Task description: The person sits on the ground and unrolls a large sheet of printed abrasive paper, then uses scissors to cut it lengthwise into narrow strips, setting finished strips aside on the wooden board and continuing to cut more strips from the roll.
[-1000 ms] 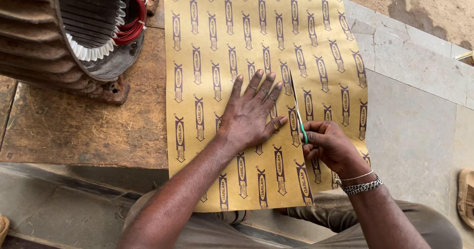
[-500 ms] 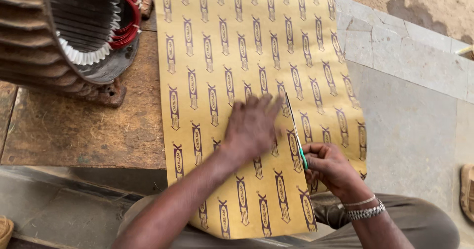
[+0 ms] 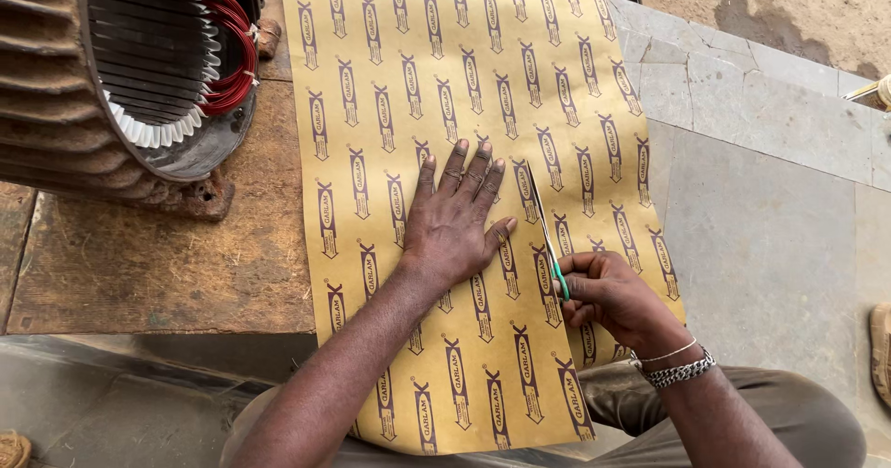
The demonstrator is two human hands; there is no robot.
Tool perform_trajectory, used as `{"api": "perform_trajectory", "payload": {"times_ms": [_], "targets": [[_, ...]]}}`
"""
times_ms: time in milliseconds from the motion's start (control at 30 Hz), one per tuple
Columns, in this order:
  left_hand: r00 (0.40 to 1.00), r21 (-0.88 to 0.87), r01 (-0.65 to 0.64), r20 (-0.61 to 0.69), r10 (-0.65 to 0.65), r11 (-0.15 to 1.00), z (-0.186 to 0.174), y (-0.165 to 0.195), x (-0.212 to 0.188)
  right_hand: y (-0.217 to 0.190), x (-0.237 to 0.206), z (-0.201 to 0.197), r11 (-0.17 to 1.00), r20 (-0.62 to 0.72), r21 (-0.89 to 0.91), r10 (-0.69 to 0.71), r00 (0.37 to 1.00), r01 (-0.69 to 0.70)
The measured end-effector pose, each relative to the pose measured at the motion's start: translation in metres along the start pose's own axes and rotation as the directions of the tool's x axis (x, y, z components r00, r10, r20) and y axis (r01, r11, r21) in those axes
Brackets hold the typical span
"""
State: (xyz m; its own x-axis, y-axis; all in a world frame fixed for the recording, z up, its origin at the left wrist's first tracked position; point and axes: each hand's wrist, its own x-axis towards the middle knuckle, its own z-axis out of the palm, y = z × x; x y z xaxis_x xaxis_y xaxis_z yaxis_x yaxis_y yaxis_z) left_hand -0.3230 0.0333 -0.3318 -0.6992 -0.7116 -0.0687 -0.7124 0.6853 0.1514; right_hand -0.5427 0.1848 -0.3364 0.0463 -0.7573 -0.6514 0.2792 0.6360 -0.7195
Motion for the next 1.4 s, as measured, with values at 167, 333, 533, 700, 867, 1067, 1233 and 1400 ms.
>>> {"api": "perform_trajectory", "payload": {"times_ms": [167,333,533,700,867,1067,1233,1400], "targets": [[1.000,0.008,0.000,-0.005,0.000,1.000,0.002,0.000,0.000,0.003,0.000,0.006,0.997,-0.029,-0.067,-0.049,0.998,0.047],[1.000,-0.012,-0.007,-0.003,0.007,1.000,0.001,-0.001,-0.001,-0.008,0.009,0.007,0.998,-0.071,-0.060,-0.009,0.997,0.004],[1.000,-0.014,-0.011,-0.007,0.011,1.000,0.000,-0.001,-0.002,-0.011,0.013,0.006,0.994,-0.050,-0.100,-0.050,0.997,0.045],[1.000,-0.028,-0.013,-0.012,0.013,1.000,0.000,-0.001,-0.002,-0.013,0.019,0.009,0.993,-0.072,-0.111,-0.045,0.996,0.037],[1.000,-0.018,-0.024,-0.008,0.024,1.000,0.000,-0.002,-0.002,-0.028,0.032,0.008,0.995,-0.094,-0.098,-0.040,0.995,0.031],[0.998,-0.024,-0.034,-0.054,0.032,0.999,0.001,-0.003,-0.004,-0.027,0.033,0.009,0.991,-0.043,-0.096,-0.099,0.994,0.094],[0.998,-0.034,-0.045,-0.042,0.044,0.998,0.000,-0.003,-0.004,-0.038,0.045,0.003,0.996,-0.057,-0.071,-0.054,0.997,0.050],[0.996,-0.063,-0.051,-0.070,0.047,0.997,-0.001,-0.004,-0.005,-0.043,0.057,-0.002,0.996,-0.082,-0.080,-0.034,0.996,0.028]]}}
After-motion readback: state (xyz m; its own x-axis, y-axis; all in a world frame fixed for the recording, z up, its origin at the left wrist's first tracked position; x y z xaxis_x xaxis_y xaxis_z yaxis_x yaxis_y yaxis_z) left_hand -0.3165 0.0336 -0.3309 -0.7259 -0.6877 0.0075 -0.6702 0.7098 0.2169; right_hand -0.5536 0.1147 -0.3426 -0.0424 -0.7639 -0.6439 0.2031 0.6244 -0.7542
